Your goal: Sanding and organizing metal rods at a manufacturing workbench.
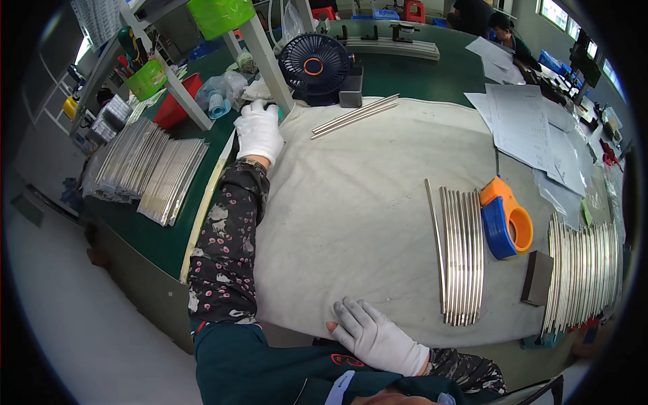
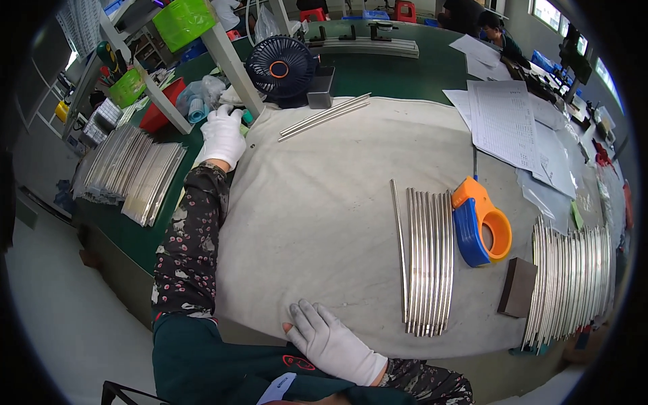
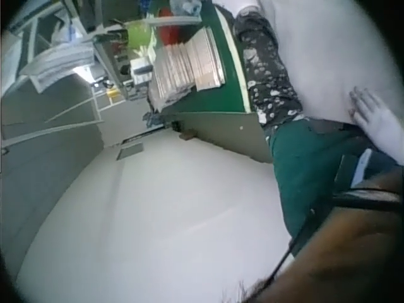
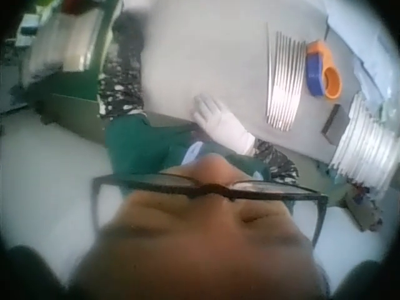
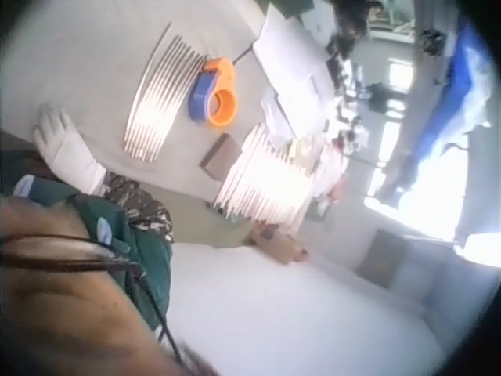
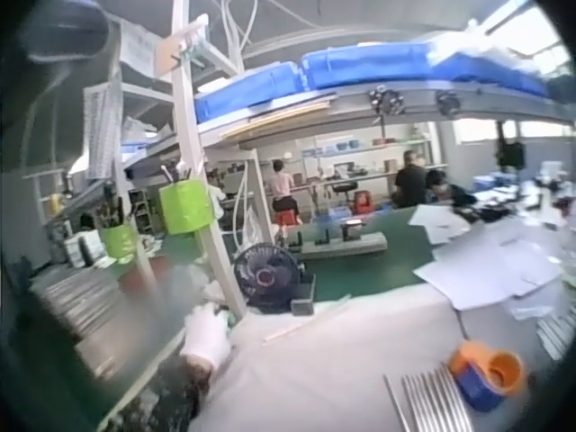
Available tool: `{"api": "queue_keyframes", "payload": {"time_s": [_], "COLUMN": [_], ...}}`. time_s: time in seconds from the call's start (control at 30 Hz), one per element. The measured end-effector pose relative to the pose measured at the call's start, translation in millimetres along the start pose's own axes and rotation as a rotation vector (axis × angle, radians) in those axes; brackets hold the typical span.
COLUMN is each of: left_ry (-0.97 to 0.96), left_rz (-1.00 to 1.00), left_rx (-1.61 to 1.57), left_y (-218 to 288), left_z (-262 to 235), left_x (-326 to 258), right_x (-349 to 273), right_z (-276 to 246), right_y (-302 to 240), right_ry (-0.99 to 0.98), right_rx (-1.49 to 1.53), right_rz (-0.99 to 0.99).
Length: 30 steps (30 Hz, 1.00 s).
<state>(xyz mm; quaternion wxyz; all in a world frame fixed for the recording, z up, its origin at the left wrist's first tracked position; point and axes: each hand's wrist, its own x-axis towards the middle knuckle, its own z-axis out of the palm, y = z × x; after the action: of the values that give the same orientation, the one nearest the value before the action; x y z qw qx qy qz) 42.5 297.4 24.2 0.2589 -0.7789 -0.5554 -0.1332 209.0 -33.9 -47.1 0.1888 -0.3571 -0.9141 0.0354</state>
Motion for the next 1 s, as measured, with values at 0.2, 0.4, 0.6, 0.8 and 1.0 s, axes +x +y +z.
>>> {"api": "queue_keyframes", "payload": {"time_s": [0.2,0.4,0.6,0.8,1.0], "left_ry": [-0.204,-0.324,-0.408,-0.389,-0.404], "left_rz": [0.483,0.191,-0.069,-0.093,-0.135], "left_rx": [-0.488,-0.343,-0.281,-0.268,-0.303], "left_y": [72.3,15.3,-5.9,-0.5,5.6], "left_z": [-33.6,8.8,24.4,23.7,18.3], "left_x": [-93.2,-113.4,-111.9,-109.9,-105.7], "right_x": [0.7,3.9,2.8,4.0,7.0], "right_z": [-5.6,-12.0,-10.3,-15.1,-21.4], "right_y": [0.4,-6.4,-6.0,-7.0,-10.6], "right_ry": [-0.015,-0.026,-0.006,-0.023,-0.04], "right_rx": [0.014,0.091,0.06,0.08,0.109], "right_rz": [0.044,0.058,0.077,0.105,0.156]}}
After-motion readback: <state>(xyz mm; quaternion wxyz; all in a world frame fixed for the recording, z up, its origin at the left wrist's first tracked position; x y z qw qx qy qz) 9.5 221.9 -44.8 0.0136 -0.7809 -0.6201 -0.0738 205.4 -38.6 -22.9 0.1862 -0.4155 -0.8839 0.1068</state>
